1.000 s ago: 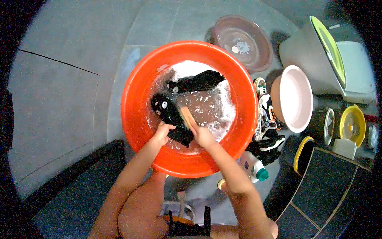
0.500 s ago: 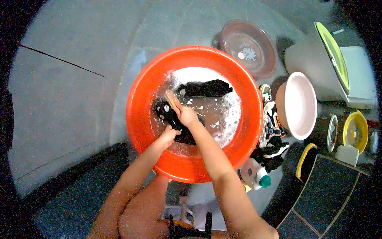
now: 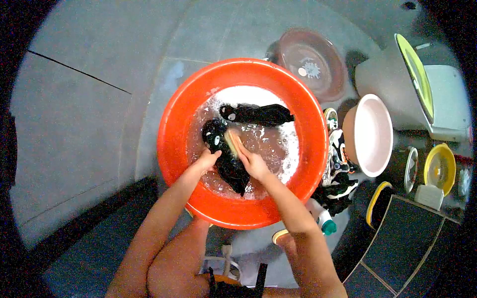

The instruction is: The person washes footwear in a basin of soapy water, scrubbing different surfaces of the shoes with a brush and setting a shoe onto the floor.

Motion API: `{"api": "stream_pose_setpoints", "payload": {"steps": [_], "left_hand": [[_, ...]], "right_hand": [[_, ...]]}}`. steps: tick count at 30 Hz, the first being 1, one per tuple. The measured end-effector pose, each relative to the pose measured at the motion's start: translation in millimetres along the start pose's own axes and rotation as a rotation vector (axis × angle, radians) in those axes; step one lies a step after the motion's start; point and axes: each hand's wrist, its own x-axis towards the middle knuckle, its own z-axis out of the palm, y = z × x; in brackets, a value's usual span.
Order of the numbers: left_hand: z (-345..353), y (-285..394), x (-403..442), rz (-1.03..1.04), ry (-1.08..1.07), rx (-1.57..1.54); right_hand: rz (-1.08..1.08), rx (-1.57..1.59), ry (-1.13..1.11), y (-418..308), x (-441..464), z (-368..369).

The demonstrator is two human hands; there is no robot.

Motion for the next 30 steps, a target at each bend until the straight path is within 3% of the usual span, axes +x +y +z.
{"api": "stream_pose_setpoints", "payload": {"steps": [3,5,7,10,13,14,15,16,17,19,21,25,27,30], "left_hand": [[0.4,8.6,-7.9,0.035,0.024,-0.033],[2.7,2.7,1.7,0.014,-0.013,-0.13],[10.3,-15.1,20.2,0.119,0.176,0.006],[5.5,0.4,-7.1,0.143,0.163,-0.018],[3.1,-27.8,24.5,0.235,-0.026,-0.117],[2.3,-23.7,21.5,0.157,-0.032,-0.123],[2.1,-20.5,22.5,0.258,-0.041,-0.069],[1.7,-17.5,23.8,0.358,-0.051,-0.014],[2.1,-15.2,24.6,0.455,-0.064,0.042],[-0.5,-15.0,30.1,0.384,-0.224,-0.102],[0.3,-16.4,32.0,0.46,-0.176,-0.106],[-2.0,-13.3,29.8,0.54,0.094,0.082],[-4.9,-12.0,27.6,0.608,0.042,-0.043],[-23.8,0.9,31.8,0.402,-0.17,0.018]], "right_hand": [[0.031,-0.15,0.01,0.0,53.9,21.3],[0.179,-0.258,-0.055,-24.5,65.8,15.8],[0.089,-0.049,0.037,-4.5,62.9,23.8],[0.123,0.114,0.106,17.9,42.2,22.8],[0.211,0.188,0.074,38.1,-14.5,7.8],[0.231,0.211,0.051,44.8,-32.8,1.6],[0.249,0.231,0.028,47.5,-41.2,-5.7],[0.584,0.117,-0.119,50.7,-43.5,-10.3],[0.484,0.05,-0.037,52.7,-43.7,-7.7],[0.294,-0.09,0.124,40.0,-41.1,-1.5],[0.24,-0.178,0.242,16.4,-21.0,4.3],[0.352,-0.244,0.232,-9.3,-7.9,7.1],[0.332,-0.252,0.218,-9.4,-28.0,8.7],[0.159,-0.077,0.182,-0.5,-65.7,12.5]]}}
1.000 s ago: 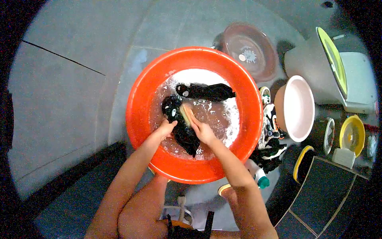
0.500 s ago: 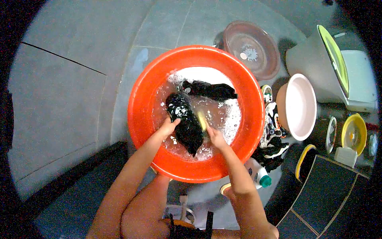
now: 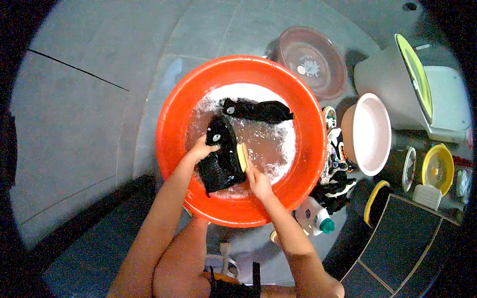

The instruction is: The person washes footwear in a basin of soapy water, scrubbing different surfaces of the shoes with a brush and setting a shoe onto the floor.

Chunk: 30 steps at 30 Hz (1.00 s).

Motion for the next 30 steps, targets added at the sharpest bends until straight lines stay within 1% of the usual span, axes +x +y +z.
{"api": "stream_pose_setpoints", "payload": {"steps": [1,2,4,5,6,7,8,9,10,11,12,13,15,16,17,19,20,21,22,23,24,25,27,28,29,30], "left_hand": [[-6.3,4.6,2.9,-0.052,-0.075,0.052],[-5.4,6.5,2.3,0.025,0.055,0.158],[5.8,23.3,-16.0,0.165,0.308,0.378],[14.7,28.2,-24.5,0.174,0.347,0.342],[20.6,29.1,-25.0,0.194,0.499,0.568],[23.4,26.5,-24.1,0.209,0.645,0.794],[11.5,29.2,-12.1,-0.083,0.404,0.492],[6.2,22.1,-11.1,0.089,0.37,0.314],[6.1,19.9,-9.1,0.022,0.319,0.013],[3.6,22.1,-2.6,-0.031,0.265,-0.28],[3.1,18.4,2.9,0.176,0.254,-0.327],[9.2,61.2,-22.2,0.012,0.283,-0.339],[14.3,26.5,-5.9,-0.154,0.421,0.336],[18.3,19.2,-8.2,0.018,0.442,0.271],[20.7,13.4,-6.3,-0.014,0.41,0.18],[24.7,13.6,-8.6,-0.076,0.347,0.005],[28.7,15.4,-11.5,-0.016,0.364,-0.02],[37.1,-32.5,15.1,0.142,0.486,-0.024],[31.3,-67.3,32.1,0.146,0.368,-0.106],[27.0,-87.3,36.0,0.143,0.25,-0.191],[33.7,-52.3,18.7,0.037,0.339,-0.322],[36.2,-34.6,6.5,0.02,0.371,-0.411],[23.4,-76.3,33.1,-0.027,0.253,-0.512],[23.6,-68.2,30.1,-0.054,0.297,-0.488],[28.6,-61.1,23.8,-0.09,0.385,-0.43],[34.2,-32.8,8.2,-0.131,0.472,-0.372]], "right_hand": [[-0.051,0.053,-0.008,8.9,-1.9,6.5],[-0.102,0.104,-0.021,19.2,-1.0,11.2],[0.013,0.09,-0.061,9.9,9.5,12.0],[0.065,0.088,-0.077,-0.2,22.3,12.9],[0.038,0.147,-0.072,-13.0,35.9,13.1],[0.004,0.118,-0.046,-14.7,52.2,20.2],[0.138,0.138,-0.151,-28.7,72.5,18.8],[0.096,0.135,-0.135,-26.7,92.8,28.9],[0.124,0.1,-0.169,-33.9,113.4,33.7],[0.141,0.041,-0.138,-42.3,124.4,35.7],[0.14,0.033,-0.134,-48.2,126.2,33.0],[0.149,0.024,-0.134,-51.0,120.5,31.4],[0.104,0.064,-0.073,-45.8,90.8,31.7],[0.11,0.0,-0.104,-47.1,74.1,27.5],[0.068,-0.076,-0.077,-48.3,57.8,21.0],[0.089,-0.118,-0.119,-57.4,37.1,7.2],[0.055,-0.13,-0.122,-64.0,30.2,2.7],[0.022,-0.142,-0.126,-67.4,26.1,0.5],[-0.016,-0.159,-0.095,-64.2,31.1,6.2],[-0.021,-0.174,-0.113,-62.6,39.2,11.1],[-0.03,-0.188,-0.129,-62.9,53.3,15.9],[-0.045,-0.201,-0.139,-63.6,72.1,21.0],[-0.015,-0.327,-0.183,-60.8,108.0,35.8],[0.022,-0.33,-0.18,-58.9,125.0,39.3],[0.06,-0.332,-0.172,-56.6,136.0,41.8],[0.063,-0.325,-0.181,-56.6,140.7,38.0]]}}
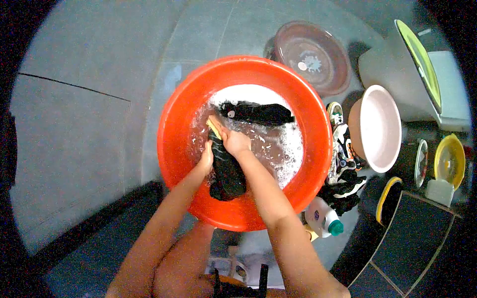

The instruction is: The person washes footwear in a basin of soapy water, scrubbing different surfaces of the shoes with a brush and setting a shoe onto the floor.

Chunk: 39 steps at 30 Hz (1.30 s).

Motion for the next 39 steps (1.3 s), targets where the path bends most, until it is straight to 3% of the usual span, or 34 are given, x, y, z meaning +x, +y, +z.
{"api": "stream_pose_setpoints", "payload": {"steps": [3,8,9,10,14,20,23,26,27,29,35,36,37,39], "left_hand": [[-5.6,-9.8,14.8,0.105,-0.057,0.106],[-2.9,5.0,2.6,0.081,-0.055,0.122],[-3.2,4.5,1.6,0.073,-0.054,0.125],[-1.8,-2.6,8.0,0.226,-0.108,0.11],[0.4,0.8,3.1,0.146,-0.092,0.272],[8.9,26.1,-20.7,0.134,-0.076,0.39],[3.8,16.0,-11.2,0.193,-0.091,0.359],[5.3,-25.7,22.8,0.215,-0.077,0.297],[4.5,-14.2,15.6,0.147,-0.049,0.363],[-8.8,-27.6,35.0,0.239,-0.176,0.286],[10.8,28.4,-12.0,0.175,0.066,0.335],[5.2,27.7,-6.5,0.171,0.006,0.378],[4.3,32.7,-9.7,0.338,0.0,0.333],[8.0,22.7,-4.5,0.314,-0.006,0.251]], "right_hand": [[0.069,0.073,0.013,8.8,-18.0,1.2],[-0.026,0.012,-0.019,32.1,-113.4,-12.4],[-0.321,-0.027,0.321,41.9,-130.4,-1.1],[-0.241,-0.018,0.226,33.4,-141.5,-8.5],[-0.028,-0.112,0.034,36.2,-112.0,-6.8],[0.1,-0.02,0.103,69.3,-35.8,19.6],[0.228,0.126,0.15,57.6,-54.6,18.2],[0.195,0.174,0.088,49.4,-109.1,12.1],[0.122,0.156,0.112,46.6,-129.7,6.8],[-0.064,0.117,0.131,38.5,-157.2,-2.4],[0.036,-0.033,0.038,19.7,-125.5,2.2],[0.045,-0.009,0.068,21.4,-117.8,8.1],[0.065,-0.004,0.093,24.6,-110.7,14.6],[0.095,0.008,0.15,29.9,-90.6,24.2]]}}
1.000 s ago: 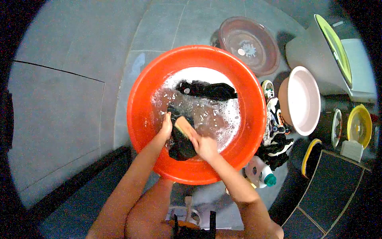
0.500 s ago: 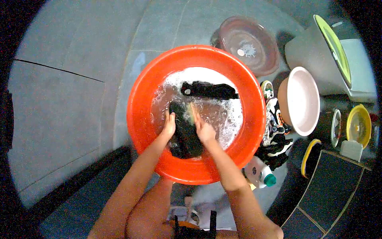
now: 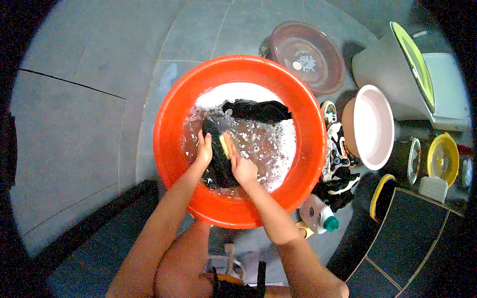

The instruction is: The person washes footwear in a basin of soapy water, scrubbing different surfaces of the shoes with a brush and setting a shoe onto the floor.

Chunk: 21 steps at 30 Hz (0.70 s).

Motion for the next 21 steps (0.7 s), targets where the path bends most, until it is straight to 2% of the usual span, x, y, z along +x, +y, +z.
{"api": "stream_pose_setpoints", "payload": {"steps": [2,3,4,6,8,9,10,12,15,17,19,20,21], "left_hand": [[0.3,19.7,-13.1,-0.004,-0.005,0.088],[5.8,-2.8,-5.7,0.161,0.036,0.228],[3.7,-2.0,-5.0,0.144,-0.011,0.37],[-10.0,9.3,-14.9,-0.02,-0.21,0.289],[-17.9,22.0,-23.9,-0.023,-0.304,0.222],[-19.7,25.4,-24.4,-0.018,-0.347,0.186],[-20.6,31.2,-28.8,0.125,-0.328,0.184],[-18.5,55.7,-39.9,0.045,-0.315,0.247],[-11.5,68.4,-45.8,0.222,-0.137,0.309],[-10.2,76.9,-44.2,0.188,-0.053,0.297],[-10.6,72.3,-36.5,0.117,-0.039,0.192],[-10.3,70.5,-34.0,0.039,-0.012,0.267],[-9.1,72.6,-34.0,0.045,-0.045,0.199]], "right_hand": [[0.146,0.028,-0.05,5.0,27.7,8.1],[0.174,0.021,-0.067,8.9,39.5,12.0],[0.201,0.013,-0.083,9.4,46.9,11.4],[0.182,0.177,-0.025,18.4,44.6,15.5],[0.112,0.361,0.042,40.8,49.4,30.3],[0.133,0.401,-0.086,58.0,56.8,35.9],[0.119,0.452,-0.102,65.7,56.3,32.6],[0.106,0.554,-0.132,79.7,49.0,28.7],[0.085,0.418,-0.106,66.0,13.2,-26.6],[0.079,0.369,-0.112,71.9,-4.4,-35.0],[0.054,0.608,-0.083,68.3,-23.2,-40.1],[0.04,0.728,-0.063,65.2,-31.0,-43.9],[0.016,0.752,-0.059,58.4,-37.3,-50.2]]}}
